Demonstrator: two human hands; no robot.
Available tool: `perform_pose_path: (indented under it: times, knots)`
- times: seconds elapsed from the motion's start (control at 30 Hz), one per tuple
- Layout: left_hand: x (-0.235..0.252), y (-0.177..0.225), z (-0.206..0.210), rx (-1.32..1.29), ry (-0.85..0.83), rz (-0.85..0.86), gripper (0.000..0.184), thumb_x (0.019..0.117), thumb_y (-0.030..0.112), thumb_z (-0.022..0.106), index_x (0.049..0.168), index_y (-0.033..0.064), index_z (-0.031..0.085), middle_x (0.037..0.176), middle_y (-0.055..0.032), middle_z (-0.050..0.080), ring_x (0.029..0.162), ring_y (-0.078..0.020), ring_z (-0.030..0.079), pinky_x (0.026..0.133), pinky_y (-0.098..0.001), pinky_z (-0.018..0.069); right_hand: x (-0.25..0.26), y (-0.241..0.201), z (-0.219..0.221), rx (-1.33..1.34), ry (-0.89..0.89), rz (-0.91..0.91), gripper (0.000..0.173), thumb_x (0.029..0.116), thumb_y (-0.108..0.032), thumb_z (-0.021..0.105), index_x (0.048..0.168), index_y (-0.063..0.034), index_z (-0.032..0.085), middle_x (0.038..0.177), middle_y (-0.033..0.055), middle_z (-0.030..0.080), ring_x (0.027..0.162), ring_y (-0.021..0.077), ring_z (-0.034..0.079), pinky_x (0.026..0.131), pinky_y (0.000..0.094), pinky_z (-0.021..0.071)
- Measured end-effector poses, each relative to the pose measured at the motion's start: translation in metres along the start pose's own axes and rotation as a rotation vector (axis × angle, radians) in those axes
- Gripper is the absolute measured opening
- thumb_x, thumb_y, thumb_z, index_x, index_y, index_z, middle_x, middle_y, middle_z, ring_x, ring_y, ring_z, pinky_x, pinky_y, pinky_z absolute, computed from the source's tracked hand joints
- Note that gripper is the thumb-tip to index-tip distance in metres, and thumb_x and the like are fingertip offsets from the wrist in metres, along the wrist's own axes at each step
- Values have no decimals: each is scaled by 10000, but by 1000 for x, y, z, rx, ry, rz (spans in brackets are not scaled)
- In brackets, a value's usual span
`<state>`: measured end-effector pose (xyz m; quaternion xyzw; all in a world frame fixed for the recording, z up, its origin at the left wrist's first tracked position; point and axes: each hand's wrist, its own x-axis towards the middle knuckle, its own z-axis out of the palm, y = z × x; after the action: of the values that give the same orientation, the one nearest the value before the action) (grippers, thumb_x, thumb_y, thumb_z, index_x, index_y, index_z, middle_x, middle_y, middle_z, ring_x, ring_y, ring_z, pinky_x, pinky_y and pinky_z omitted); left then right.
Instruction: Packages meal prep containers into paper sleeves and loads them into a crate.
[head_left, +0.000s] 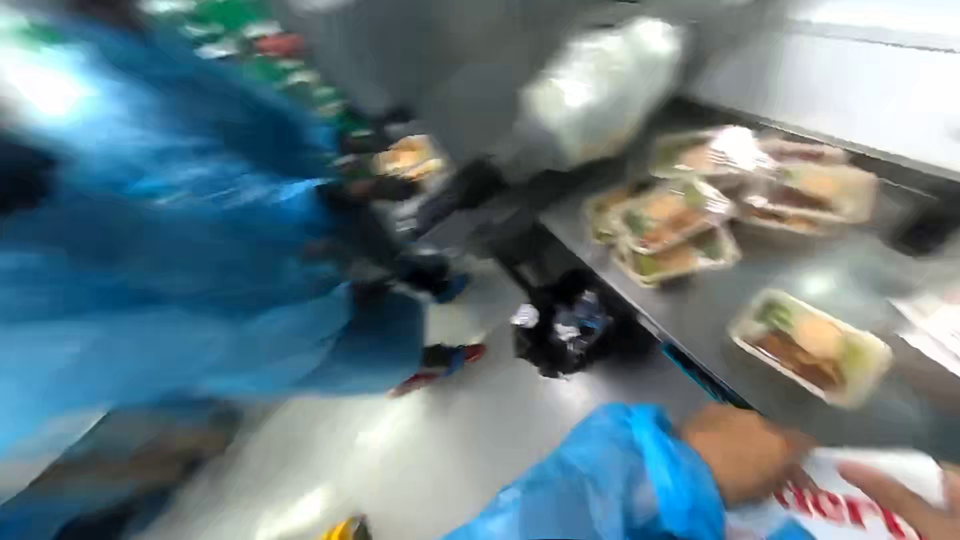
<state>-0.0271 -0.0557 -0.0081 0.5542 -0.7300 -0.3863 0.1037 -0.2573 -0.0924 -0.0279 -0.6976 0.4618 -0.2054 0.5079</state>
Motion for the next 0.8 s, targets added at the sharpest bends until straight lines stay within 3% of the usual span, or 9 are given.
perform_pose_path:
  times: [0.13,0.23,0.27,0.33,0.43,0.53,0.6,0.73,0.8]
  knots:
    - [47,23,-4,151,-78,172,383,1065,339,520,1090,17,726,835,-184,734,823,-376,734,769,-570,565,-13,22,-24,84,208,90,282,840,-364,795,961,-114,742,838,-80,742,742,-5,691,676,220,601]
    - [110,22,21,341,106,282,452,1044,427,524,875,73,748,699,-107,701,682,-299,720,617,-498,570,-25,69,-32,339,199,221,494,851,-363,791,1210,-65,628,1041,-54,735,981,51,704,886,267,601]
    - [135,16,25,375,117,189,425,1040,410,545,912,66,759,772,-136,725,753,-328,731,670,-529,585,-23,85,-30,386,283,261,410,886,-327,753,1179,-60,651,1022,-34,742,970,66,709,882,281,605]
    - [180,-8,8,256,53,-268,455,1065,382,516,1223,-12,680,1167,-268,693,1101,-440,674,918,-631,533,-16,111,-35,398,568,404,245,959,-270,662,1023,-34,684,898,-24,716,846,31,690,793,266,598]
    - [229,-111,7,-75,97,-666,780,995,629,517,1428,-19,523,1435,-278,537,1346,-437,517,1114,-621,411,-1,149,-44,427,895,614,318,993,-267,642,1119,24,625,1002,26,671,914,16,645,835,246,558]
    - [230,-156,38,-381,63,-440,528,980,312,707,1246,-121,563,1139,-309,645,1055,-399,656,963,-548,524,21,196,-34,537,846,741,541,1013,-336,616,1381,45,503,1323,184,594,1191,201,594,1016,427,496]
    - [211,-164,53,-684,168,-186,316,983,82,650,1219,-115,574,1054,-213,675,916,-224,685,871,-405,579,32,207,-32,639,831,764,529,1010,-340,621,1398,1,508,1303,155,612,1158,192,611,987,429,509]
    - [142,-150,14,-803,274,-103,536,975,188,610,1445,57,391,1133,-119,680,927,-174,699,833,-399,598,24,171,-34,1027,628,477,367,1034,-322,494,1329,-104,518,1056,17,720,951,114,717,819,355,630]
    - [98,-136,-15,-821,315,-108,684,964,343,610,1567,219,312,1266,-23,670,995,-116,695,862,-366,600,17,141,-29,1100,532,340,365,960,-359,585,1243,-130,575,1012,-7,741,941,114,726,829,359,631]
